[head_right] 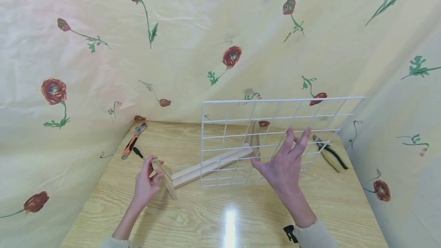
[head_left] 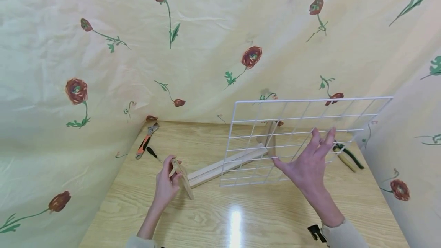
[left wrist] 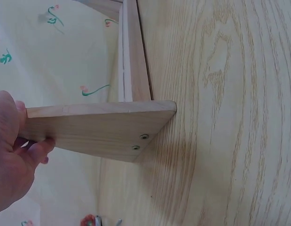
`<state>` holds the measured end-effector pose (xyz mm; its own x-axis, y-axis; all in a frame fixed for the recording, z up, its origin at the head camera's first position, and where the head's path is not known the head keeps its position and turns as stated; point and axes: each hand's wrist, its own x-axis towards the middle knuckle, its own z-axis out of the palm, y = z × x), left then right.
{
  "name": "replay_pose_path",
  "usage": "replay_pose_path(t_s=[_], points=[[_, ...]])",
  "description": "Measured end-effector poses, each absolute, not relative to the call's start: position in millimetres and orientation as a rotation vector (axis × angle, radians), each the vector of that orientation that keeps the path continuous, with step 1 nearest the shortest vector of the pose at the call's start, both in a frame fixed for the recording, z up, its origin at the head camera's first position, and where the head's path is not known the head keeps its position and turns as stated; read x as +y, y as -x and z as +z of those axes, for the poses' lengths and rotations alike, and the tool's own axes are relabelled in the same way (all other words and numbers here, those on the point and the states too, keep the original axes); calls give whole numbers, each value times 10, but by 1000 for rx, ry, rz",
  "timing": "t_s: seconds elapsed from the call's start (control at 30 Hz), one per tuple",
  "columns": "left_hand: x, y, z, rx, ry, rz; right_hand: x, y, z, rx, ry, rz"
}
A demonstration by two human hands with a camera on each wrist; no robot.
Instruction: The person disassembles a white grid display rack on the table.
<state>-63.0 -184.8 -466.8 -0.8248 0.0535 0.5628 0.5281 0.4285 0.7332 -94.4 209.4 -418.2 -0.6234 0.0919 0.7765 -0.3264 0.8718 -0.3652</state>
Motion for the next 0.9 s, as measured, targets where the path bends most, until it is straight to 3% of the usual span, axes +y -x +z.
replay_pose_path(t_s=[0.43, 0.9], points=[[-1923, 691, -5019, -2233, 390, -1311, 2064, 981, -4171, -2183, -160, 599], [-1882, 571, -4918, -2248, 291, -1326, 2024, 990, -4168, -2207, -146, 631]])
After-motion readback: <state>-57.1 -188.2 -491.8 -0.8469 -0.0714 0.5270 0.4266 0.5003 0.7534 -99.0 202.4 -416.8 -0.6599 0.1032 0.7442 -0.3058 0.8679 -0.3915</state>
